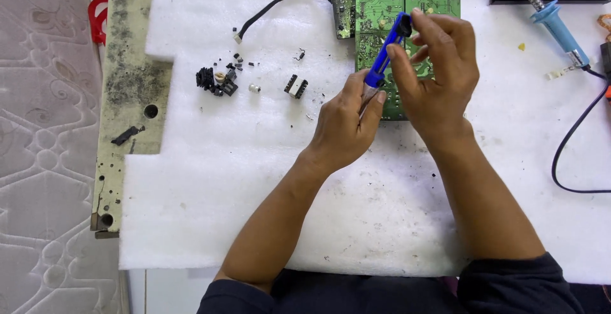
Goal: Desoldering electronic components from a printed circuit board using a soldering iron and a manual desoldering pump.
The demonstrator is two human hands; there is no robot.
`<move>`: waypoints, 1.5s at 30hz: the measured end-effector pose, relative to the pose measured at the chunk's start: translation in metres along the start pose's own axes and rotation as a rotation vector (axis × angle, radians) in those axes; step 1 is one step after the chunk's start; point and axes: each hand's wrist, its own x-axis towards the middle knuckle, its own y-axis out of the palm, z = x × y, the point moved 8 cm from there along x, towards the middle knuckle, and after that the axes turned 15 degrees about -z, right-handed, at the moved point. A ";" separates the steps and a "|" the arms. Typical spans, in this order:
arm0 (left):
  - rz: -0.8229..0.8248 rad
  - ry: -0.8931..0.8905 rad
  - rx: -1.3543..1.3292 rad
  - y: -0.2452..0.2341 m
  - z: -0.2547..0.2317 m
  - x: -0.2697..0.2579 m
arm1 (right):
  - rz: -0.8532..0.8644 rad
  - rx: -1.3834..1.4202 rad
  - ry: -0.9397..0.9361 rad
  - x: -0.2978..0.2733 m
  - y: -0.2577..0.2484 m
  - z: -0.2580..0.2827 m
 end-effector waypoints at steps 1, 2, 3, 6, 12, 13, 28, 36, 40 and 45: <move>-0.004 0.003 -0.001 -0.001 -0.002 0.002 | -0.001 0.002 -0.005 0.009 0.003 0.007; 0.038 -0.046 -0.088 0.002 -0.001 0.001 | -0.025 0.025 -0.017 0.016 0.003 0.015; 0.080 -0.096 -0.176 0.005 -0.001 -0.001 | -0.049 0.049 -0.028 0.023 0.003 0.023; -0.001 -0.105 -0.183 0.001 0.008 -0.001 | -0.044 0.046 0.011 0.028 0.019 0.030; -0.072 -0.183 -0.209 -0.008 0.022 0.002 | 0.018 -0.031 0.014 0.012 0.036 0.045; -0.073 -0.182 -0.212 -0.007 0.022 0.004 | 0.019 -0.032 0.012 0.014 0.035 0.044; 0.182 -0.030 0.098 -0.021 0.010 0.014 | 0.256 -0.061 -0.056 0.035 -0.029 0.019; 0.286 0.264 0.581 0.008 0.025 -0.004 | 0.946 0.028 0.330 0.002 -0.057 -0.012; 0.218 0.435 0.666 0.017 0.028 -0.009 | 0.941 0.048 0.364 -0.029 -0.069 -0.010; 0.249 0.496 0.771 0.033 0.026 -0.015 | 0.805 0.051 0.226 -0.064 -0.084 -0.021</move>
